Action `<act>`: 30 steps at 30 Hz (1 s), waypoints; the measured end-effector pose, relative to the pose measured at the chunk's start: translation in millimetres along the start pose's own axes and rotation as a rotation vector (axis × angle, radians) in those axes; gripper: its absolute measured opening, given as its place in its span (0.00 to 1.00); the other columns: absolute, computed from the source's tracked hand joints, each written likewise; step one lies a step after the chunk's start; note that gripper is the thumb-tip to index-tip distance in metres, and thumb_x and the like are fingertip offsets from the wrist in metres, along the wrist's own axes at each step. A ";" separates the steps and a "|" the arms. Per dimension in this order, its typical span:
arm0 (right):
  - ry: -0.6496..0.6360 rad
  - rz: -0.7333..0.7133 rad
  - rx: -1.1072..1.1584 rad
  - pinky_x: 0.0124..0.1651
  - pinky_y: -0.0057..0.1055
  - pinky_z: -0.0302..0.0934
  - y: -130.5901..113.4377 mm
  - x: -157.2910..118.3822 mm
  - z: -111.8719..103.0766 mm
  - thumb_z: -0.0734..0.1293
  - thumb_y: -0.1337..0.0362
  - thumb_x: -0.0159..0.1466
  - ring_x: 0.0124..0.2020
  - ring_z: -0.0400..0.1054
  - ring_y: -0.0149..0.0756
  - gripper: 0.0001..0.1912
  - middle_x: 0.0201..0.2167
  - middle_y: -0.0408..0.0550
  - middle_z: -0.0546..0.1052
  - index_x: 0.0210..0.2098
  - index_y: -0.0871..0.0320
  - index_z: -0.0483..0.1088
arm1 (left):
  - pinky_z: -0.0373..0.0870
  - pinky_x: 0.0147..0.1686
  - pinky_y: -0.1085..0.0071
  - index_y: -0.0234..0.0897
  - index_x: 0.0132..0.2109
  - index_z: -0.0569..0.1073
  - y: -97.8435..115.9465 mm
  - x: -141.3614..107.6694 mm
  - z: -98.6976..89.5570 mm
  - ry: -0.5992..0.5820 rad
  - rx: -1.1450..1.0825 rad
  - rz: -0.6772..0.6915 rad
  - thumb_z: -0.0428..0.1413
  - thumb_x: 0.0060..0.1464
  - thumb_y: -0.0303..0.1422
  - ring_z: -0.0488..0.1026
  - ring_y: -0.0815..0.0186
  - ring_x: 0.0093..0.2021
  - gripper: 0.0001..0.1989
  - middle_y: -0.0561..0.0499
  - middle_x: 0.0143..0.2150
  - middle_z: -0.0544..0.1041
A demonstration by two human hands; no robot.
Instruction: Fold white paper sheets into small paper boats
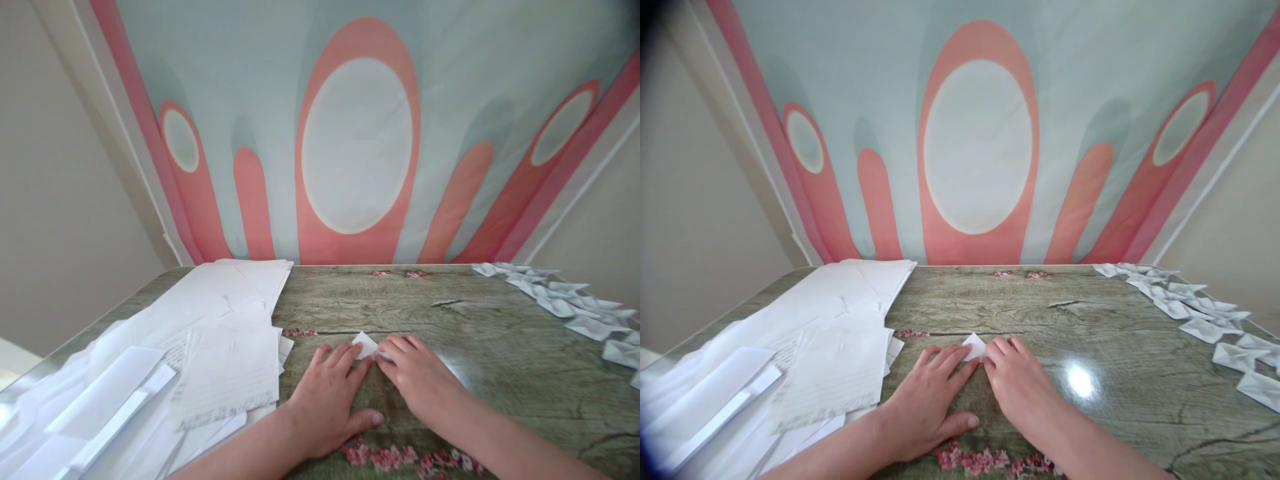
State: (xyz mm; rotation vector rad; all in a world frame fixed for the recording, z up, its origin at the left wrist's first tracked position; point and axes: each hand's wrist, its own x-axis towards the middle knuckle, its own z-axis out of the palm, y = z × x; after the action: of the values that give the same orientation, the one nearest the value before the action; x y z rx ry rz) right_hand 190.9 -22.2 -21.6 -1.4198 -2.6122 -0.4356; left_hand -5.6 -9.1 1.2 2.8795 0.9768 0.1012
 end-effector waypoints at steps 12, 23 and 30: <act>-0.023 0.065 -0.055 0.38 0.38 0.54 15.0 -12.9 6.2 0.65 0.75 0.56 0.35 0.66 0.41 0.06 0.33 0.51 0.74 0.29 0.60 0.73 | 0.49 0.56 0.56 0.41 0.61 0.56 -0.2 -0.8 0.2 -0.003 0.021 -0.003 0.36 0.56 0.55 0.53 0.55 0.60 0.33 0.44 0.62 0.56; 0.071 -0.026 -0.034 0.44 0.40 0.55 -5.6 -4.4 14.0 0.63 0.73 0.57 0.42 0.63 0.43 0.11 0.41 0.52 0.73 0.40 0.62 0.71 | 0.49 0.56 0.56 0.41 0.62 0.53 0.5 1.2 -1.1 -0.005 0.030 -0.006 0.37 0.57 0.54 0.53 0.55 0.60 0.32 0.44 0.62 0.56; 0.061 -0.031 -0.017 0.41 0.37 0.56 -3.6 -3.8 17.8 0.63 0.73 0.58 0.40 0.64 0.41 0.08 0.39 0.51 0.73 0.37 0.61 0.71 | 0.49 0.56 0.55 0.43 0.62 0.54 2.9 0.7 -1.3 0.015 0.034 -0.035 0.37 0.57 0.54 0.50 0.55 0.61 0.31 0.46 0.63 0.54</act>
State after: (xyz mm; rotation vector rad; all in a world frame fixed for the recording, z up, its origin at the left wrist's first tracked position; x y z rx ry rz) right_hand 190.3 -21.4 -40.1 -1.3513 -2.5915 -0.4973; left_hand -3.4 -10.8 2.8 2.8943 1.0416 0.1050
